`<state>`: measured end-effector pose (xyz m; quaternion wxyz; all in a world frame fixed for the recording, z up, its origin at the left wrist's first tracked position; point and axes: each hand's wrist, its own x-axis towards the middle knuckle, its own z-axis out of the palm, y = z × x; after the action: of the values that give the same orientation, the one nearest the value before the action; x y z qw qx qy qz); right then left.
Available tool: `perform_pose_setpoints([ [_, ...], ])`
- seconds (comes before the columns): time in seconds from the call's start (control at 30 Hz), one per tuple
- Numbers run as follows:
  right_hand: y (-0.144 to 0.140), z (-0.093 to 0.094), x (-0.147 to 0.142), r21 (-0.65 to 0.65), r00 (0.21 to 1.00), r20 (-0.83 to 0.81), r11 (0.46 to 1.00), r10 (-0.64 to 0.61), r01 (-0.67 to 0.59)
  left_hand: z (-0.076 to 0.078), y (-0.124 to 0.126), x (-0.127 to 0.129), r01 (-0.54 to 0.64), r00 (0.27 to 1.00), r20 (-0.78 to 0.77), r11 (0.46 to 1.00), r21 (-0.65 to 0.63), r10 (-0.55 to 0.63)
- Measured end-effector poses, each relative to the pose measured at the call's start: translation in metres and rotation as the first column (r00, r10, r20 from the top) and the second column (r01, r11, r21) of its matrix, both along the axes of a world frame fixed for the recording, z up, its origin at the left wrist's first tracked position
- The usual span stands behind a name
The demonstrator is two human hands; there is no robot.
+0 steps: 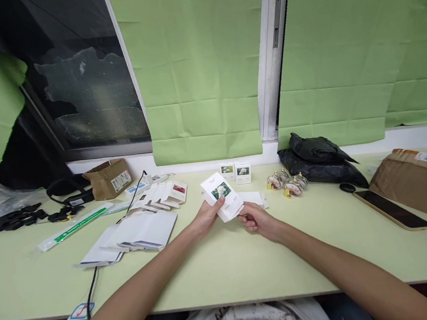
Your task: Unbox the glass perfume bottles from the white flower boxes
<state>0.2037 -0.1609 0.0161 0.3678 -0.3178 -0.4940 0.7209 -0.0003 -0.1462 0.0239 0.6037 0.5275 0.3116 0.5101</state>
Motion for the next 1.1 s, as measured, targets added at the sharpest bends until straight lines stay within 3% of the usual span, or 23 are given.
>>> perform_pose_setpoints([
  [0.3, 0.0014, -0.0021, 0.0004, -0.030, 0.998, -0.062, 0.999, 0.022, -0.024, -0.0010, 0.0006, 0.0003, -0.003, 0.999, 0.038, 0.997, -0.073, 0.006],
  [0.53, 0.0034, -0.0056, 0.0026, 0.016, 0.999, -0.047, 1.000, 0.002, -0.001, 0.0067, -0.0008, 0.0003, -0.034, 0.994, 0.101, 0.985, -0.167, 0.052],
  [0.8, 0.0017, -0.0047, 0.0015, 0.034, 0.999, -0.014, 0.999, -0.036, 0.036, 0.0034, 0.0016, -0.0019, -0.045, 0.997, 0.057, 0.994, -0.104, 0.052],
  [1.1, 0.0027, -0.0081, 0.0024, 0.026, 0.998, -0.056, 0.999, 0.022, -0.021, 0.0045, -0.0001, -0.0002, -0.011, 0.995, 0.092, 0.990, -0.139, 0.024],
])
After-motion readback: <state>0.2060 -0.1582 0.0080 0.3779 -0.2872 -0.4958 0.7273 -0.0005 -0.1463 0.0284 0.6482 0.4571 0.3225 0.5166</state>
